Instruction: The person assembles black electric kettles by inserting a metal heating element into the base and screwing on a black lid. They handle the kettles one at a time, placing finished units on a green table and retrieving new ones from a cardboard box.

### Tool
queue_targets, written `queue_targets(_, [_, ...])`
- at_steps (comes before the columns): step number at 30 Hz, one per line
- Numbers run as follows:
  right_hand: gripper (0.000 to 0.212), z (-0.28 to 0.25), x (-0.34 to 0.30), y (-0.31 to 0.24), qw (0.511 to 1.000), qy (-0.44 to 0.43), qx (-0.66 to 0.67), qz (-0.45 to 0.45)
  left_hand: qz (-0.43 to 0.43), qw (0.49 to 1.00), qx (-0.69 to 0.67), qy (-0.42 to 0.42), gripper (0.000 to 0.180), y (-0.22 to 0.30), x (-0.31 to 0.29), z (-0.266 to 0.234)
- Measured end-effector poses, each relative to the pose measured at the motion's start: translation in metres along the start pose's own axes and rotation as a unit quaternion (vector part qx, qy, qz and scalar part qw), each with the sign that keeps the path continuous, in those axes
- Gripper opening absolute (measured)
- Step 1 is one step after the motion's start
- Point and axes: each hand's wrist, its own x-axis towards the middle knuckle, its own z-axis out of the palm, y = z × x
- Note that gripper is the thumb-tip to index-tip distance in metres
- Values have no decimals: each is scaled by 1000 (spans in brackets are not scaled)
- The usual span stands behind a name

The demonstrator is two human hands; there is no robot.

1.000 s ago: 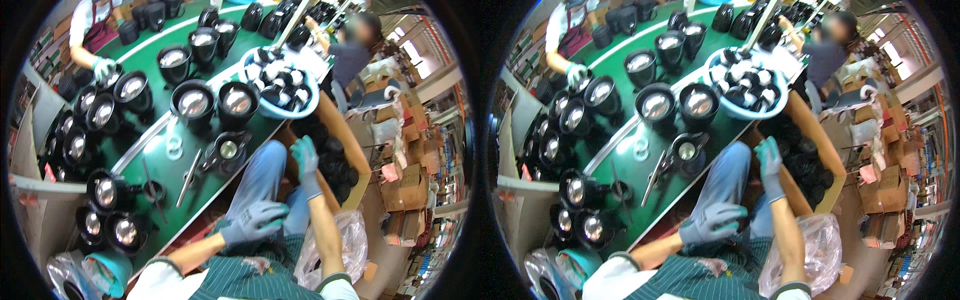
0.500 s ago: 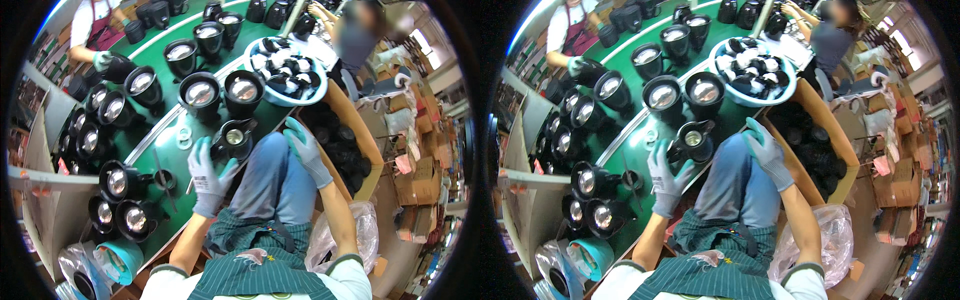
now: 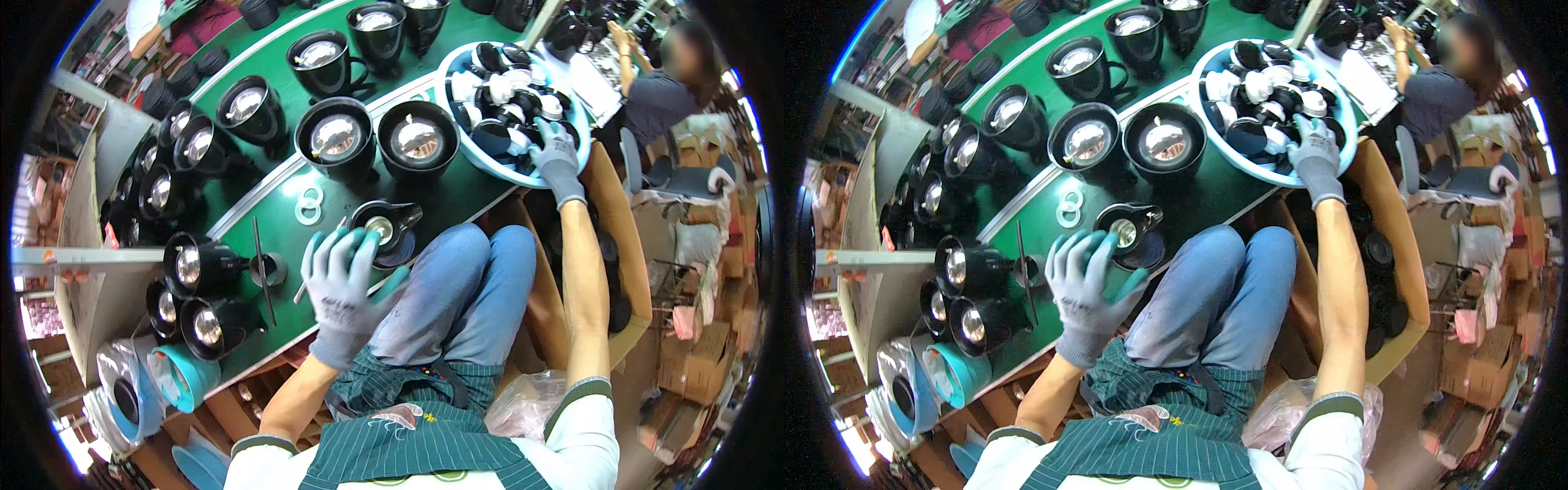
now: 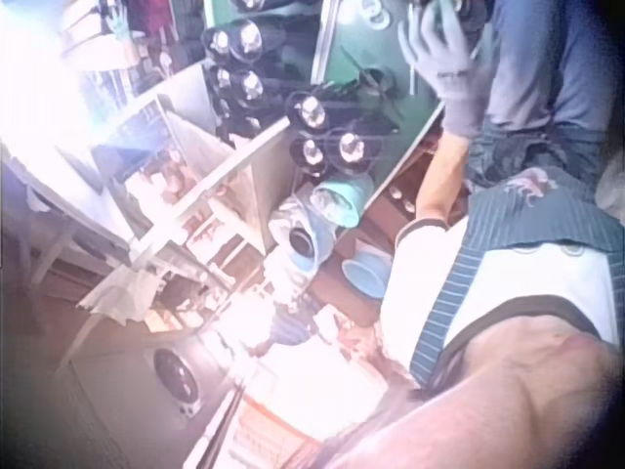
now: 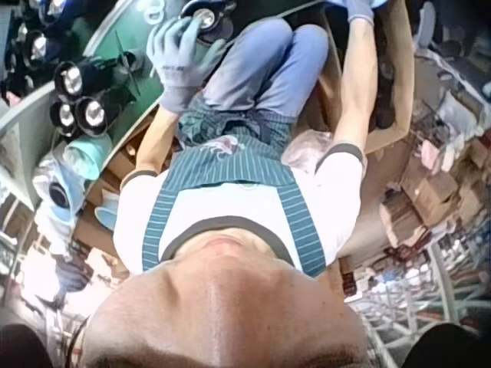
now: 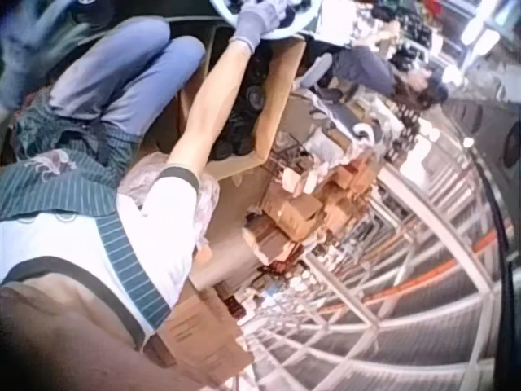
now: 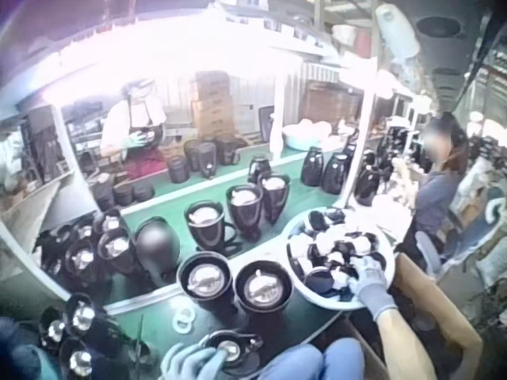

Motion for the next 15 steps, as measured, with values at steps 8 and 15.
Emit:
queue_targets(8, [68, -22, -5, 1, 999, -13, 51, 6, -75, 994, 73, 20, 47, 18, 16, 55])
queue_targets(15, [57, -34, -5, 10, 995, 53, 71, -43, -50, 998, 18, 44, 53, 4, 8, 52])
